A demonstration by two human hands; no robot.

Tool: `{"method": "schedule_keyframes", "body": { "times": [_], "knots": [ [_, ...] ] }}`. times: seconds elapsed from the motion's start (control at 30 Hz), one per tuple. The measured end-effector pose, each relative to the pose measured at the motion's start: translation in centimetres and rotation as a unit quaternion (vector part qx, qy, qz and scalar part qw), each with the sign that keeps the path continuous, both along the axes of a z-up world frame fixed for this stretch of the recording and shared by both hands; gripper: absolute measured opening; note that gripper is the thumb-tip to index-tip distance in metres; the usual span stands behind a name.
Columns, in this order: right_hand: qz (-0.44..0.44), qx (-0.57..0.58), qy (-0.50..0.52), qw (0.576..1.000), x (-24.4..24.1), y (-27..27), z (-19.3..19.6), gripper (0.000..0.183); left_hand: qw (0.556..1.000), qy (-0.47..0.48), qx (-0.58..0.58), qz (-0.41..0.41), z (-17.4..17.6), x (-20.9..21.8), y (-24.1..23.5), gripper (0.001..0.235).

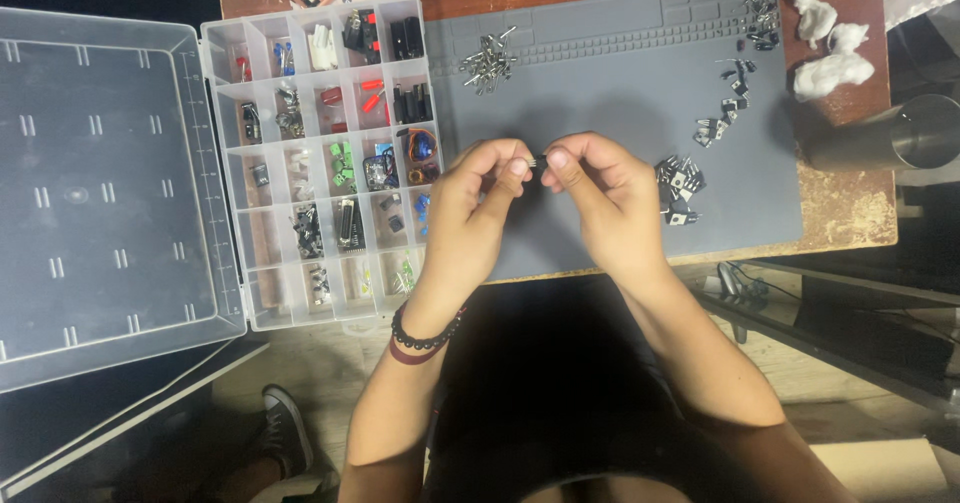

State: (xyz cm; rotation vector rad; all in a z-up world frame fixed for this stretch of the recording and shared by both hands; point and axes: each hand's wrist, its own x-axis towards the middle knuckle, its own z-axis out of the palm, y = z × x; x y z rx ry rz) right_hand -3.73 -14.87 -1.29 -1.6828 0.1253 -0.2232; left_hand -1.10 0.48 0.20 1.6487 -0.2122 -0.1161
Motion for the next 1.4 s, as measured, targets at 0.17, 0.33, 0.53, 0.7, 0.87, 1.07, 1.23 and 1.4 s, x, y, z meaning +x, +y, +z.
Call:
{"method": "schedule_keyframes", "body": {
  "times": [0.17,0.33,0.53,0.7,0.87,1.07,1.23,1.4],
  "knots": [
    [0.000,0.004,0.004,1.000,0.1,-0.1,-0.5,0.017,1.000,0.011,-0.020,0.017,-0.3,-0.3,0.0,0.010],
    [-0.002,-0.066,-0.020,0.998,0.2,0.5,1.1,0.010,0.998,-0.021,0.022,0.046,0.7,-0.7,1.0,0.009],
    [0.033,-0.176,-0.080,0.981,0.0,2.4,1.0,0.007,0.986,-0.084,0.080,0.121,-0.4,-1.9,2.7,0.004],
    [0.044,-0.172,-0.062,0.982,-0.1,1.6,0.8,0.012,0.949,-0.131,0.199,0.204,0.1,-3.0,6.6,0.003],
    [-0.011,-0.034,0.048,0.998,0.9,-3.0,-1.1,0.017,0.838,-0.179,0.403,0.322,-3.1,-3.3,13.9,0.010],
    [-0.103,-0.012,0.073,0.992,0.2,-10.5,-4.6,0.017,0.758,-0.143,0.544,0.331,-6.6,-4.0,16.6,0.015],
    [-0.186,-0.066,0.072,0.978,-1.3,-15.2,-5.2,0.013,0.746,-0.119,0.577,0.311,-7.5,-4.5,17.5,0.013],
    [-0.191,-0.172,0.091,0.962,-2.5,-17.5,-4.6,0.007,0.744,-0.123,0.585,0.300,-7.3,-5.0,18.2,0.011]
  ]
}}
